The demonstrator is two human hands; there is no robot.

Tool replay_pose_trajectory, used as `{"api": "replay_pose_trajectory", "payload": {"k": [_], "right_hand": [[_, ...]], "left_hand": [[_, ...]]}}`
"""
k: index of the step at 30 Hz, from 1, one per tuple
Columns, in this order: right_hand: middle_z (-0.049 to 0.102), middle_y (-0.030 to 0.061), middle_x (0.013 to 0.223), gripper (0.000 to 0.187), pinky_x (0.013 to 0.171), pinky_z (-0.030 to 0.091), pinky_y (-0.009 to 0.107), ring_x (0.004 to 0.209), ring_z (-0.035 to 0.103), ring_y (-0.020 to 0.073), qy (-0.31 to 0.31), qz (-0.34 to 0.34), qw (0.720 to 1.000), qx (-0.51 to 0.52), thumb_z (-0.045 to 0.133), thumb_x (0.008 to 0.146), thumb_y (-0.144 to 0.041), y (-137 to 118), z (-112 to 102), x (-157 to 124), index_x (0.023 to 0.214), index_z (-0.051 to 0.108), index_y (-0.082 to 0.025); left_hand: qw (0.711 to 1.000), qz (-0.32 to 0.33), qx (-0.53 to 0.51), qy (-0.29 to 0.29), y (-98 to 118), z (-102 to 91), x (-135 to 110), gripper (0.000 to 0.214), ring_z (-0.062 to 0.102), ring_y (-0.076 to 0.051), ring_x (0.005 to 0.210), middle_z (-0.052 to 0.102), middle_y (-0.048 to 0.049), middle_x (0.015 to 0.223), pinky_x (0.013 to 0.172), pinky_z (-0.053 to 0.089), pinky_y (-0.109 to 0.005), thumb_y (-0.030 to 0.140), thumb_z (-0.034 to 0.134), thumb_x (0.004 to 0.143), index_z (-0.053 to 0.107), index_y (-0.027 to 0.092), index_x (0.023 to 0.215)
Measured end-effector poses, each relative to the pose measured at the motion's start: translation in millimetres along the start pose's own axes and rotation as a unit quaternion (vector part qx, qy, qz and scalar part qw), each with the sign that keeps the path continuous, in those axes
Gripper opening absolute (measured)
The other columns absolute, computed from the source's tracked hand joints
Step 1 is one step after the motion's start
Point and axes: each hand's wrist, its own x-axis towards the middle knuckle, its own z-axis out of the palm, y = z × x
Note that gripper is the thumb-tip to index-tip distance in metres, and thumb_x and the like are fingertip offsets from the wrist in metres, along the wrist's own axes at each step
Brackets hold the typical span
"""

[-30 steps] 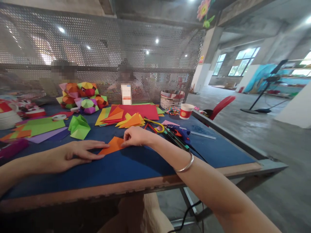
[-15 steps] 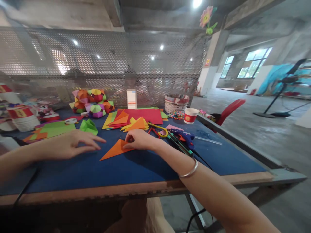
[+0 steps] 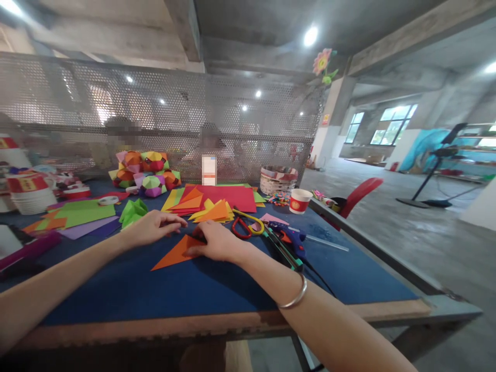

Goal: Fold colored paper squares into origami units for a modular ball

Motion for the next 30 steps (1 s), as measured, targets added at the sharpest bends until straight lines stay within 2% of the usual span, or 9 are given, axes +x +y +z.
{"api": "replay_pose_trajectory", "payload": {"k": [4, 7, 12, 17, 22, 26, 30], "right_hand": [[0.066, 0.0148, 0.112, 0.055, 0.090, 0.050, 0.042, 0.102, 0.062, 0.0285, 0.005, -0.021, 1.000, -0.011, 0.079, 0.080, -0.055, 0.7, 5.0, 1.2, 0.116, 0.071, -0.014], [0.065, 0.0139, 0.113, 0.055, 0.093, 0.050, 0.041, 0.104, 0.063, 0.0282, 0.008, -0.022, 1.000, -0.014, 0.082, 0.079, -0.052, 0.8, 6.1, 0.0, 0.118, 0.072, -0.015], [0.067, 0.0134, 0.110, 0.051, 0.091, 0.050, 0.040, 0.102, 0.062, 0.0267, 0.015, -0.017, 1.000, 0.016, 0.084, 0.078, -0.046, 0.8, 7.8, -0.5, 0.115, 0.072, -0.013], [0.067, 0.0157, 0.115, 0.051, 0.095, 0.048, 0.044, 0.106, 0.062, 0.0285, 0.025, -0.014, 1.000, 0.010, 0.076, 0.085, -0.050, 1.5, 9.3, 0.6, 0.119, 0.071, -0.014], [0.066, 0.0140, 0.115, 0.056, 0.096, 0.049, 0.044, 0.109, 0.062, 0.0297, 0.009, -0.006, 1.000, 0.020, 0.085, 0.074, -0.052, -1.5, 6.2, -1.0, 0.115, 0.072, -0.015], [0.069, 0.0081, 0.100, 0.039, 0.086, 0.050, 0.036, 0.094, 0.064, 0.0236, 0.017, 0.020, 0.997, 0.068, 0.089, 0.071, -0.034, -3.0, 6.4, -0.1, 0.099, 0.071, -0.014], [0.069, 0.0030, 0.087, 0.016, 0.077, 0.048, 0.030, 0.081, 0.063, 0.0177, 0.050, 0.014, 0.993, 0.109, 0.076, 0.076, -0.013, -1.3, 9.5, 1.2, 0.088, 0.066, -0.016]], "left_hand": [[0.999, -0.011, -0.028, 0.018, -5.1, -0.9, -7.5, 0.040, 0.074, -0.026, 0.077, 0.080, -0.0085, 0.083, 0.069, 0.058, -0.033, 0.049, 0.059, 0.078, 0.079, 0.017, 0.093], [0.998, -0.022, -0.046, 0.026, -4.6, -3.4, -8.1, 0.038, 0.072, -0.023, 0.071, 0.078, -0.0074, 0.079, 0.062, 0.057, -0.030, 0.047, 0.059, 0.077, 0.078, 0.017, 0.090], [0.998, -0.012, -0.057, 0.013, -2.5, -3.7, -9.0, 0.034, 0.071, -0.022, 0.070, 0.076, -0.0063, 0.077, 0.062, 0.056, -0.029, 0.045, 0.060, 0.078, 0.077, 0.018, 0.088], [0.997, -0.015, -0.070, -0.001, 0.5, -3.1, -11.5, 0.032, 0.070, -0.021, 0.070, 0.075, -0.0060, 0.078, 0.061, 0.054, -0.029, 0.046, 0.062, 0.079, 0.076, 0.018, 0.089], [0.996, -0.029, -0.089, -0.011, 0.8, -1.1, -11.9, 0.029, 0.071, -0.020, 0.073, 0.076, -0.0069, 0.083, 0.063, 0.056, -0.029, 0.042, 0.063, 0.079, 0.075, 0.017, 0.090], [0.995, -0.033, -0.095, -0.017, -1.5, 0.5, -11.0, 0.029, 0.071, -0.021, 0.074, 0.074, -0.0060, 0.077, 0.064, 0.057, -0.030, 0.042, 0.064, 0.079, 0.075, 0.017, 0.089], [0.993, -0.032, -0.112, -0.013, -2.5, 0.5, -10.3, 0.038, 0.072, -0.022, 0.076, 0.075, -0.0079, 0.083, 0.062, 0.057, -0.030, 0.051, 0.068, 0.077, 0.075, 0.017, 0.090]]}}
